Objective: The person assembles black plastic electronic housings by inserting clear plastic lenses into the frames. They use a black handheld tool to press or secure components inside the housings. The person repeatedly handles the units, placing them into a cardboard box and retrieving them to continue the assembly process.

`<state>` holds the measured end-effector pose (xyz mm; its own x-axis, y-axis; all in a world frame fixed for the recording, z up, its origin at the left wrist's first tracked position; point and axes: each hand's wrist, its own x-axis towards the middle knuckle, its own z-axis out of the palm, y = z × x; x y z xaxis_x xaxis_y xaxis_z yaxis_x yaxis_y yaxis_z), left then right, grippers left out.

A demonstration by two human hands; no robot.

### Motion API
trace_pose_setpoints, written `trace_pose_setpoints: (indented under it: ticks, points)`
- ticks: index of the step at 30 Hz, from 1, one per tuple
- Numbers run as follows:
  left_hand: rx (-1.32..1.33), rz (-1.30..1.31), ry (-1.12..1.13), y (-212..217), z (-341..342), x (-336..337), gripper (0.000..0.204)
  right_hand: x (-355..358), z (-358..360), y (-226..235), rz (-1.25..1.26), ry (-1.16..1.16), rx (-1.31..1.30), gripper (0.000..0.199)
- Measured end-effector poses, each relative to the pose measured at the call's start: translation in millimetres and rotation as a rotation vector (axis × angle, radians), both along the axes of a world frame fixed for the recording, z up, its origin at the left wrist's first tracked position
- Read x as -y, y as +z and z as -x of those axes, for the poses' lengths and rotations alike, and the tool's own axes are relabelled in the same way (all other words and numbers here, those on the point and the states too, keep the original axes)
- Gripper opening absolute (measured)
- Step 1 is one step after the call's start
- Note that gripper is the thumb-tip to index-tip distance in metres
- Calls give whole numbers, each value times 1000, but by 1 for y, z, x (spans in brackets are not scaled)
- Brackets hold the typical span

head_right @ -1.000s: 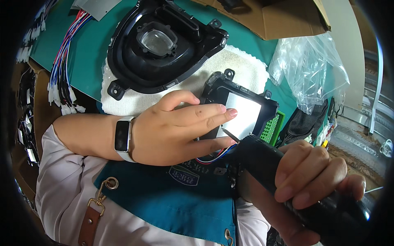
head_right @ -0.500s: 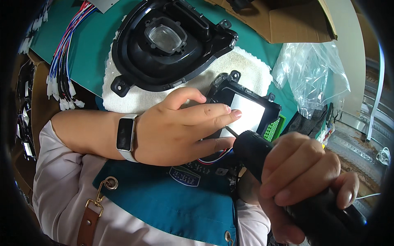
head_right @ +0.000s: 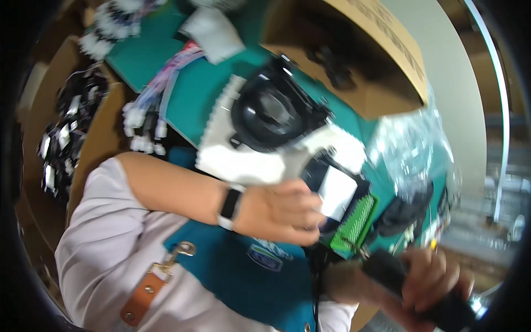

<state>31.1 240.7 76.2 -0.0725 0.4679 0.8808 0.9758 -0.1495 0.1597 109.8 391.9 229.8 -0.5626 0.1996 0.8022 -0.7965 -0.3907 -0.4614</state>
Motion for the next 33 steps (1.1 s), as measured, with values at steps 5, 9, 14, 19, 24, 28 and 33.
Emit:
trace_pose_setpoints:
  ticks: [5, 9, 14, 19, 24, 28, 33]
  points:
    - [-9, -103, 77, 5, -6, -19, 16, -32, -48, -11, 53, 33, 11, 45]
    - [-59, 118, -2, 12, 3, 0, 12, -36, -59, -3, -14, -211, -14, 46]
    - [-91, -154, 25, 50, 1, 44, 10, -32, -68, -7, -18, -351, -74, 43]
    - [-265, -227, 205, 90, 21, 144, 14, -37, -60, -17, -28, -346, -86, 45]
    - [-485, 167, 467, 84, 5, 199, 14, -37, -48, -25, 14, -340, -31, 45]
    - [-484, 163, 874, 122, 20, 244, 19, -35, -45, -28, 55, -361, -25, 43]
    - [-388, 240, 1481, 101, 87, 320, 17, -41, -48, -34, 24, -406, -55, 42]
